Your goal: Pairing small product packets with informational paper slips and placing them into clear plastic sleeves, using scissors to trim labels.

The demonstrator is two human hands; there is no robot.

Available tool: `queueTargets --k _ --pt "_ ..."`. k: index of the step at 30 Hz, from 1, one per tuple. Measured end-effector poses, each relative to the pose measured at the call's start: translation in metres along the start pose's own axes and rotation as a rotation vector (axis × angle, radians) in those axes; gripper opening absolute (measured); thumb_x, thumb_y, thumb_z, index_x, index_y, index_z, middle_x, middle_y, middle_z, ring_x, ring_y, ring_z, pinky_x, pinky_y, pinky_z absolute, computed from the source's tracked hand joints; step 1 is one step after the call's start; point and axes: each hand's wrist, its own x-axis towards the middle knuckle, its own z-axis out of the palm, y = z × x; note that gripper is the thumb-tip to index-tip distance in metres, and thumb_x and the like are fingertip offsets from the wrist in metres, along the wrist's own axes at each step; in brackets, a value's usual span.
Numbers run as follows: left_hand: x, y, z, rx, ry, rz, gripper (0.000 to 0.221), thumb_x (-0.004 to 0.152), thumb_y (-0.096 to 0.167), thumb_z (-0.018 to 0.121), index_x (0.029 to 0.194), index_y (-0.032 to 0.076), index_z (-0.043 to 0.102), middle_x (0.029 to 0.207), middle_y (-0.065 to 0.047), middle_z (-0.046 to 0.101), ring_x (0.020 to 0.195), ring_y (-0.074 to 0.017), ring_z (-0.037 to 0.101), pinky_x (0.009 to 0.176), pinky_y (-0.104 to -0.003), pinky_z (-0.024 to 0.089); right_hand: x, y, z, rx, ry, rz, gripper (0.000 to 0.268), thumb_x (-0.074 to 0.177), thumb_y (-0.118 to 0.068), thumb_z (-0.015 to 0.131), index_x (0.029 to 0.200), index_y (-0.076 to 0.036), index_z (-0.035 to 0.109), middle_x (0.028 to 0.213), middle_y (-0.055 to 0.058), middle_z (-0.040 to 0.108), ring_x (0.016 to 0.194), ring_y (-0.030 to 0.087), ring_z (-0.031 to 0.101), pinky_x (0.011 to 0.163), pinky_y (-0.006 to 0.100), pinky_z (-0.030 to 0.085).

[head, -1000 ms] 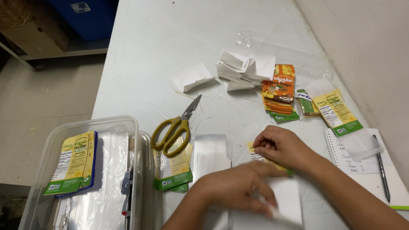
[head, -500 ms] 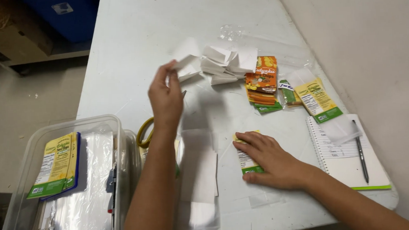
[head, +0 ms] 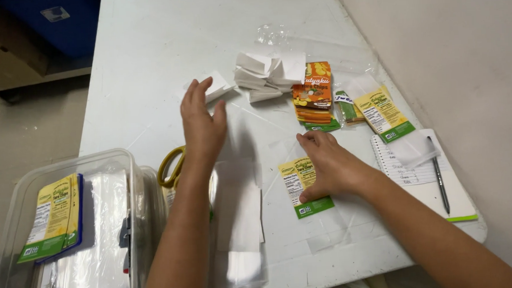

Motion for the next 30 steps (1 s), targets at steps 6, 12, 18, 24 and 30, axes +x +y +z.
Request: queueTargets --k 6,12,18,24,30 --pt "-0.047 0.029 -0.02 -0.061 -0.019 0.169 0.05 0.1 0.008 0.063 0.148 0.008 0.048 0.147 -0.027 0.043 0.145 -0.0501 0.034 0.119 -0.062 0.029 -0.002 -0.025 -0.013 -0.026 -0.098 0.023 0.128 0.054 -0.029 0.107 0.155 0.003 0.035 0.142 0.026 0.048 0.138 0.044 0.049 0.112 0.045 0.048" --pt "-0.076 0.033 -0.04 -0.104 -0.015 0.197 0.047 0.101 0.007 0.062 0.145 0.007 0.049 0.144 -0.024 0.046 0.148 -0.0474 0.032 0.119 -0.06 0.03 -0.013 -0.046 -0.009 -0.076 -0.073 0.026 0.118 0.067 -0.029 0.099 0.156 0.006 0.03 0.148 0.031 0.043 0.141 0.048 0.043 0.112 0.048 0.049" --pt "-0.087 0.015 -0.043 -0.154 0.056 0.146 0.045 0.101 0.009 0.063 0.144 0.008 0.05 0.146 -0.023 0.046 0.147 -0.0462 0.035 0.118 -0.058 0.032 -0.019 -0.059 -0.007 0.008 0.003 0.105 0.118 0.064 -0.024 0.1 0.155 0.007 0.031 0.149 0.034 0.041 0.14 0.05 0.044 0.109 0.051 0.05" --pt "-0.089 0.003 -0.038 -0.159 0.102 0.182 0.045 0.098 0.012 0.067 0.142 0.009 0.055 0.145 -0.022 0.049 0.142 -0.0455 0.045 0.116 -0.056 0.037 -0.015 -0.053 -0.005 0.115 0.029 0.111 0.122 0.061 -0.018 0.101 0.157 0.007 0.028 0.147 0.035 0.038 0.136 0.057 0.044 0.108 0.058 0.05" --pt "-0.095 0.016 -0.043 -0.171 0.089 0.167 0.047 0.098 0.008 0.066 0.143 0.007 0.054 0.145 -0.025 0.047 0.139 -0.049 0.045 0.114 -0.06 0.036 -0.023 -0.052 -0.004 0.223 -0.003 0.14 0.118 0.065 -0.011 0.096 0.159 0.002 0.026 0.142 0.032 0.044 0.133 0.051 0.052 0.106 0.051 0.054"
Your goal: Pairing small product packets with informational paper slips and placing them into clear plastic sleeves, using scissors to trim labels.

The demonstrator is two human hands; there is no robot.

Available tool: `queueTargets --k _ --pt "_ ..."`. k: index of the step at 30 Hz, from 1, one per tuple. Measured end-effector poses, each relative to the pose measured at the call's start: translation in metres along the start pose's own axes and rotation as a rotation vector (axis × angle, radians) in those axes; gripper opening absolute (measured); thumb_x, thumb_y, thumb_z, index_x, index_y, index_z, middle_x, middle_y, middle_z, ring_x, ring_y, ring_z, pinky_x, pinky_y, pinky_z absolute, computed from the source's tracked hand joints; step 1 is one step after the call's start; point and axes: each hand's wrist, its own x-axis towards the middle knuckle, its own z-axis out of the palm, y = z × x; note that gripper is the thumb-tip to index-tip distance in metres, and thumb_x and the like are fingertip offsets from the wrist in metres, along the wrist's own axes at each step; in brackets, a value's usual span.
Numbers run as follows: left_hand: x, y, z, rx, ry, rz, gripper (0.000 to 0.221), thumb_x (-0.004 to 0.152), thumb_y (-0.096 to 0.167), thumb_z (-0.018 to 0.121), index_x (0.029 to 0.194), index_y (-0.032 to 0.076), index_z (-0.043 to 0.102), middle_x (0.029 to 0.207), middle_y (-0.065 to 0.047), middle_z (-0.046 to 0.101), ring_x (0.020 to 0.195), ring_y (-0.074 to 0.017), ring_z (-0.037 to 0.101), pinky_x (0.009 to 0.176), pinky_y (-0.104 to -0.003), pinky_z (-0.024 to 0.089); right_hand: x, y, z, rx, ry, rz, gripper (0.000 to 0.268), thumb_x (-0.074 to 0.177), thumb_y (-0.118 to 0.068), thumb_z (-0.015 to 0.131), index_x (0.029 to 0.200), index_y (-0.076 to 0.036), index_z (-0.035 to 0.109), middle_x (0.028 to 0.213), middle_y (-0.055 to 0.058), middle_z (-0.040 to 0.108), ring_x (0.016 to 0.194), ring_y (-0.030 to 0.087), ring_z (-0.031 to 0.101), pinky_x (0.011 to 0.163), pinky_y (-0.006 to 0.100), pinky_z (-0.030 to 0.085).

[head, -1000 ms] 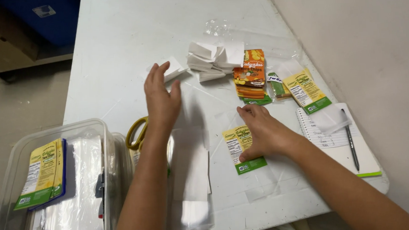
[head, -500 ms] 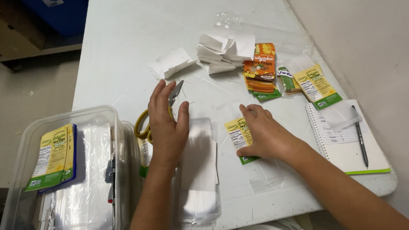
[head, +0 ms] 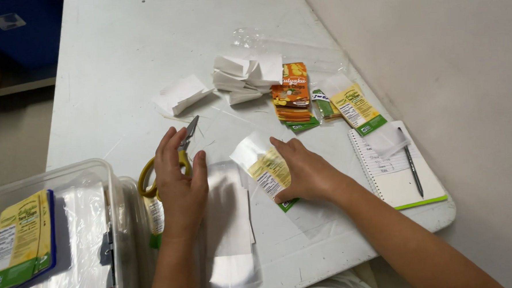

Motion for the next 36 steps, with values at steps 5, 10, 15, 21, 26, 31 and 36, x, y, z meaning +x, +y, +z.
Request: queueTargets --k 5,10,15,21,26,31,36 --pt "0.0 0.005 0.0 0.011 -0.009 -0.031 0.046 0.097 0.008 0.066 0.142 0.006 0.055 0.143 -0.025 0.049 0.137 -0.0498 0.047 0.113 -0.059 0.037 0.006 0.044 0.019 0.14 0.105 -0.063 0.09 0.078 -0.011 0.081 0.157 -0.003 0.038 0.11 0.014 0.068 0.102 0.03 0.068 0.091 0.046 0.056" --pt "-0.001 0.001 0.002 0.016 -0.011 -0.026 0.045 0.097 0.007 0.066 0.141 0.006 0.056 0.142 -0.025 0.05 0.135 -0.0492 0.049 0.111 -0.059 0.038 0.004 0.079 0.009 0.381 0.184 -0.075 0.042 0.085 -0.003 0.069 0.127 0.0 0.071 0.089 0.011 0.07 0.087 0.021 0.063 0.081 0.035 0.056" --pt "-0.001 -0.01 0.006 0.022 -0.034 -0.04 0.045 0.096 0.005 0.066 0.141 0.005 0.056 0.141 -0.025 0.052 0.135 -0.0491 0.049 0.111 -0.058 0.038 0.001 0.085 0.005 0.319 0.294 -0.047 0.033 0.088 -0.009 0.072 0.12 -0.002 0.075 0.096 0.014 0.071 0.09 0.021 0.069 0.078 0.034 0.062" --pt "0.0 -0.009 0.006 0.025 -0.054 -0.06 0.045 0.096 0.003 0.066 0.14 0.004 0.057 0.139 -0.027 0.052 0.133 -0.0507 0.05 0.111 -0.06 0.038 -0.013 0.026 0.017 -0.077 0.15 -0.105 0.103 0.068 -0.027 0.097 0.15 0.003 0.043 0.139 0.024 0.051 0.125 0.037 0.06 0.098 0.042 0.06" --pt "-0.001 -0.011 0.005 0.03 -0.061 -0.041 0.045 0.097 0.004 0.065 0.14 0.004 0.056 0.138 -0.025 0.053 0.135 -0.0489 0.049 0.111 -0.058 0.038 -0.011 0.01 0.013 -0.111 0.07 -0.038 0.106 0.068 -0.018 0.096 0.152 0.003 0.034 0.139 0.026 0.048 0.13 0.043 0.057 0.102 0.047 0.057" --pt "-0.001 -0.005 0.003 0.036 -0.075 -0.063 0.045 0.097 0.003 0.064 0.141 0.003 0.055 0.139 -0.027 0.052 0.135 -0.0503 0.048 0.111 -0.06 0.038 -0.007 0.009 0.012 -0.039 0.03 0.007 0.109 0.067 -0.018 0.097 0.154 0.001 0.034 0.133 0.023 0.053 0.13 0.043 0.058 0.101 0.048 0.058" --pt "0.0 0.004 0.001 0.039 -0.089 -0.089 0.046 0.096 0.002 0.064 0.141 0.003 0.055 0.139 -0.027 0.053 0.135 -0.0498 0.049 0.11 -0.06 0.038 -0.001 0.022 0.017 0.009 0.026 0.057 0.104 0.067 -0.017 0.097 0.153 -0.002 0.04 0.12 0.018 0.061 0.124 0.037 0.063 0.094 0.043 0.061"
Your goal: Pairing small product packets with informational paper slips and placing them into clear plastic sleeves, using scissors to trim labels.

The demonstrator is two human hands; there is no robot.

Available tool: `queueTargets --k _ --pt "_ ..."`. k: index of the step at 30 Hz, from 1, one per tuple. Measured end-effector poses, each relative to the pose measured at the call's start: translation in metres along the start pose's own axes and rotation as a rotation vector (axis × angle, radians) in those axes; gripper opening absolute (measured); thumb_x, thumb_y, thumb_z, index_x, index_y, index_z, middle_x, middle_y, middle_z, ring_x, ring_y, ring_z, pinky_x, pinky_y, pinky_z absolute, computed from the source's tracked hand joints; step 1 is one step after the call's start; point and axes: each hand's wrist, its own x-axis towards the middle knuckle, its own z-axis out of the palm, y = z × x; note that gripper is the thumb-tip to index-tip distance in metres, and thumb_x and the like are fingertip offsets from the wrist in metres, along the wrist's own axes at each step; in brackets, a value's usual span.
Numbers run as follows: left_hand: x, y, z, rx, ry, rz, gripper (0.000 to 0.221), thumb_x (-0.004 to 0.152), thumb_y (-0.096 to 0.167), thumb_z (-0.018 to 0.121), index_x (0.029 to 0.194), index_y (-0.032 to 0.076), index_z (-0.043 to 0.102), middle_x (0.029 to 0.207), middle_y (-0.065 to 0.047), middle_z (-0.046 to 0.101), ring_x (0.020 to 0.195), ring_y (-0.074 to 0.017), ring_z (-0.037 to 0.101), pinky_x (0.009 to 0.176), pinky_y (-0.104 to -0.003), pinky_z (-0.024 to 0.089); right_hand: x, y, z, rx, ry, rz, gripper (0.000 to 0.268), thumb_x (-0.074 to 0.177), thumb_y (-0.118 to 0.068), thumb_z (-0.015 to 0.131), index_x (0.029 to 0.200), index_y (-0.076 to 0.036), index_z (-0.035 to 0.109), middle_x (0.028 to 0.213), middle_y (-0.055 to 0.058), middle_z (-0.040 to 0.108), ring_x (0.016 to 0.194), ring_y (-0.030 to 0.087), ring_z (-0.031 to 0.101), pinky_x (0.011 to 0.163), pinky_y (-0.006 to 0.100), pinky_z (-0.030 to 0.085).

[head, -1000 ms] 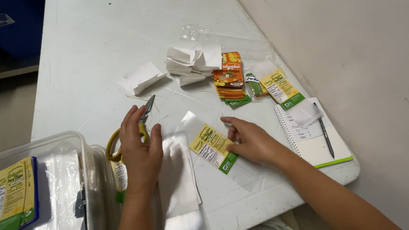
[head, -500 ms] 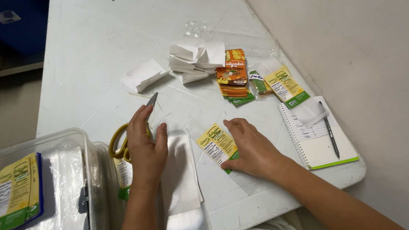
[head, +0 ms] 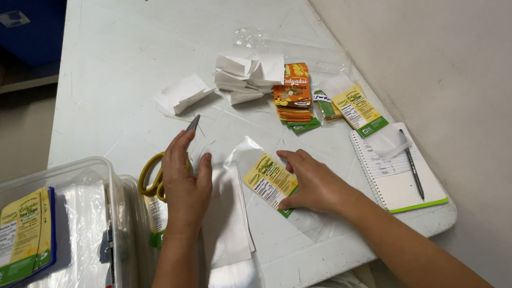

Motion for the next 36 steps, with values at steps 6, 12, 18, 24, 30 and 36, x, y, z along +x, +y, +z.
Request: queueTargets --k 6,12,18,24,30,36 --pt "0.001 -0.016 0.004 -0.003 0.02 0.037 0.046 0.095 0.004 0.065 0.141 0.004 0.055 0.137 -0.026 0.054 0.133 -0.0495 0.051 0.11 -0.06 0.039 0.014 0.068 0.004 0.358 0.235 -0.19 0.056 0.079 -0.009 0.078 0.134 -0.009 0.069 0.102 0.016 0.073 0.078 0.025 0.067 0.069 0.038 0.057" --pt "0.001 -0.013 0.003 -0.003 0.044 0.05 0.046 0.096 0.004 0.066 0.14 0.005 0.056 0.137 -0.024 0.055 0.132 -0.0477 0.052 0.109 -0.058 0.04 0.032 0.157 -0.078 0.529 0.566 -0.162 0.048 0.088 0.001 0.07 0.136 -0.002 0.067 0.101 0.012 0.069 0.081 0.012 0.059 0.073 0.026 0.052" --pt "0.001 -0.001 -0.001 -0.028 0.059 0.029 0.045 0.095 0.002 0.065 0.139 0.003 0.057 0.135 -0.025 0.057 0.131 -0.0483 0.053 0.109 -0.058 0.04 0.064 0.224 -0.103 0.167 0.758 0.124 0.04 0.089 -0.014 0.076 0.128 -0.02 0.074 0.094 0.0 0.074 0.081 0.015 0.071 0.072 0.032 0.055" --pt "0.005 -0.02 -0.005 -0.014 0.074 0.009 0.042 0.099 0.01 0.055 0.141 0.011 0.053 0.146 -0.015 0.055 0.139 -0.03 0.049 0.111 -0.041 0.044 0.053 0.157 -0.067 -0.27 0.722 0.099 0.038 0.103 -0.02 0.058 0.139 -0.016 0.067 0.125 0.01 0.06 0.093 0.027 0.066 0.066 0.049 0.055" --pt "0.007 -0.027 -0.015 -0.298 0.244 -0.137 0.037 0.104 0.008 0.048 0.14 0.011 0.057 0.136 -0.013 0.062 0.136 -0.0309 0.054 0.113 -0.048 0.041 0.039 0.034 0.02 0.229 0.385 -0.471 0.039 0.084 -0.016 0.08 0.122 -0.01 0.075 0.1 0.018 0.074 0.085 0.032 0.072 0.075 0.043 0.059" --pt "0.011 -0.039 -0.018 -0.483 0.38 -0.204 0.036 0.104 0.004 0.044 0.136 0.013 0.059 0.13 -0.008 0.064 0.128 -0.0203 0.054 0.115 -0.046 0.04 0.03 -0.056 0.028 -0.119 -0.029 -0.463 0.097 0.068 -0.048 0.095 0.143 0.0 0.056 0.147 0.022 0.054 0.14 0.038 0.05 0.114 0.047 0.044"
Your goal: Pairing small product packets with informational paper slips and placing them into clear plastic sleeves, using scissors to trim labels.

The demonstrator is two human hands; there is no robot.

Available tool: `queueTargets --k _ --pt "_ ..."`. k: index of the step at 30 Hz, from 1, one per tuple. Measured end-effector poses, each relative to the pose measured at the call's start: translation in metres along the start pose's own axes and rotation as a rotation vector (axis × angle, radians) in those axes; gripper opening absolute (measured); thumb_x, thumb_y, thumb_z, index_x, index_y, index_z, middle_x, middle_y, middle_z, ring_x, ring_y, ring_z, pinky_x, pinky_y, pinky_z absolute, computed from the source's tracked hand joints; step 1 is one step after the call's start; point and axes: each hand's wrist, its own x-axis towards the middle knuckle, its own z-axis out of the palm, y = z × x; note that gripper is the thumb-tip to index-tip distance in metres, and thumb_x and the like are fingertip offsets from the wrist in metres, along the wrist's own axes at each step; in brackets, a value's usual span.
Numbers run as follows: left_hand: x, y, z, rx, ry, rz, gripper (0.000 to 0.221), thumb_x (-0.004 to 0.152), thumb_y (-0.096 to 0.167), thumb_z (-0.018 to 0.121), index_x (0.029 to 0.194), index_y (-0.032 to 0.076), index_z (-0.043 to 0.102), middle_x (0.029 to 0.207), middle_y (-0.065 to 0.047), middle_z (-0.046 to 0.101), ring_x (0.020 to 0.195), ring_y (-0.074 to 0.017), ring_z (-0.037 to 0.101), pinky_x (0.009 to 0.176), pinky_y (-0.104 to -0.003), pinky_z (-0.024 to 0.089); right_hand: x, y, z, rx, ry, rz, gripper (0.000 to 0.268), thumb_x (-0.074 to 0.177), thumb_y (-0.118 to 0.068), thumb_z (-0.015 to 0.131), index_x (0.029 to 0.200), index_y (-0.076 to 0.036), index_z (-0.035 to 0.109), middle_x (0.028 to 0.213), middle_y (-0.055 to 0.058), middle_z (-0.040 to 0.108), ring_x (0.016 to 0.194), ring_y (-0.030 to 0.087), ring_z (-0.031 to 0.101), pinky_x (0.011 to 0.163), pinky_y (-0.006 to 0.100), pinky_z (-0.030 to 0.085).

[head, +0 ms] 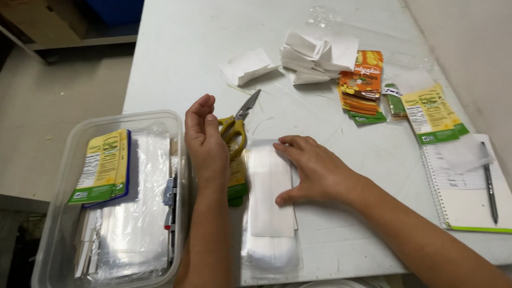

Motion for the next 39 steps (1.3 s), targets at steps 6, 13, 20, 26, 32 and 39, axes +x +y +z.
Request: queueTargets --k 6,13,20,26,32,39 --pt "0.001 -0.001 0.001 -0.011 0.0 -0.025 0.034 0.105 0.005 0.044 0.136 0.012 0.057 0.131 -0.011 0.063 0.132 -0.0255 0.055 0.114 -0.047 0.041 0.013 -0.005 0.003 -0.163 -0.081 0.032 0.122 0.055 -0.059 0.101 0.148 0.0 0.049 0.147 0.018 0.051 0.139 0.034 0.046 0.111 0.041 0.045" --pt "-0.003 0.033 0.004 0.154 -0.04 0.069 0.035 0.104 0.003 0.043 0.136 0.008 0.055 0.131 -0.016 0.062 0.13 -0.0313 0.057 0.11 -0.049 0.046 0.025 -0.001 -0.005 0.044 -0.069 0.122 0.108 0.056 -0.03 0.103 0.144 0.005 0.051 0.133 0.021 0.054 0.127 0.039 0.058 0.103 0.043 0.057" --pt "-0.015 0.013 -0.004 1.226 -0.396 0.231 0.019 0.089 0.0 0.061 0.107 0.005 0.064 0.095 -0.009 0.064 0.088 -0.0286 0.072 0.077 -0.043 0.062 0.026 -0.001 -0.006 0.136 -0.064 0.152 0.098 0.057 -0.014 0.101 0.141 0.004 0.054 0.128 0.023 0.053 0.117 0.038 0.065 0.096 0.041 0.062" --pt "0.002 -0.022 -0.006 1.426 -0.569 0.07 0.022 0.082 0.008 0.072 0.101 0.004 0.064 0.092 -0.021 0.068 0.093 -0.0408 0.072 0.082 -0.056 0.057 0.022 -0.004 -0.009 0.137 -0.072 0.152 0.106 0.059 -0.015 0.101 0.148 0.005 0.047 0.133 0.025 0.051 0.122 0.037 0.062 0.101 0.042 0.059" --pt "0.016 0.001 -0.001 1.354 -0.542 -0.111 0.053 0.074 0.024 0.078 0.12 0.006 0.061 0.107 -0.026 0.066 0.106 -0.0468 0.069 0.095 -0.067 0.048 0.017 -0.008 -0.013 0.131 -0.078 0.139 0.099 0.062 -0.014 0.099 0.146 0.003 0.05 0.133 0.023 0.053 0.125 0.038 0.061 0.101 0.043 0.059" --pt "0.009 0.071 0.015 1.202 -0.653 -0.358 0.058 0.085 0.032 0.061 0.133 0.001 0.056 0.111 -0.029 0.07 0.108 -0.0475 0.07 0.096 -0.066 0.044 0.03 -0.009 -0.004 -0.035 -0.01 0.098 0.077 0.08 -0.036 0.086 0.144 -0.005 0.057 0.134 0.018 0.058 0.131 0.035 0.054 0.107 0.052 0.048"
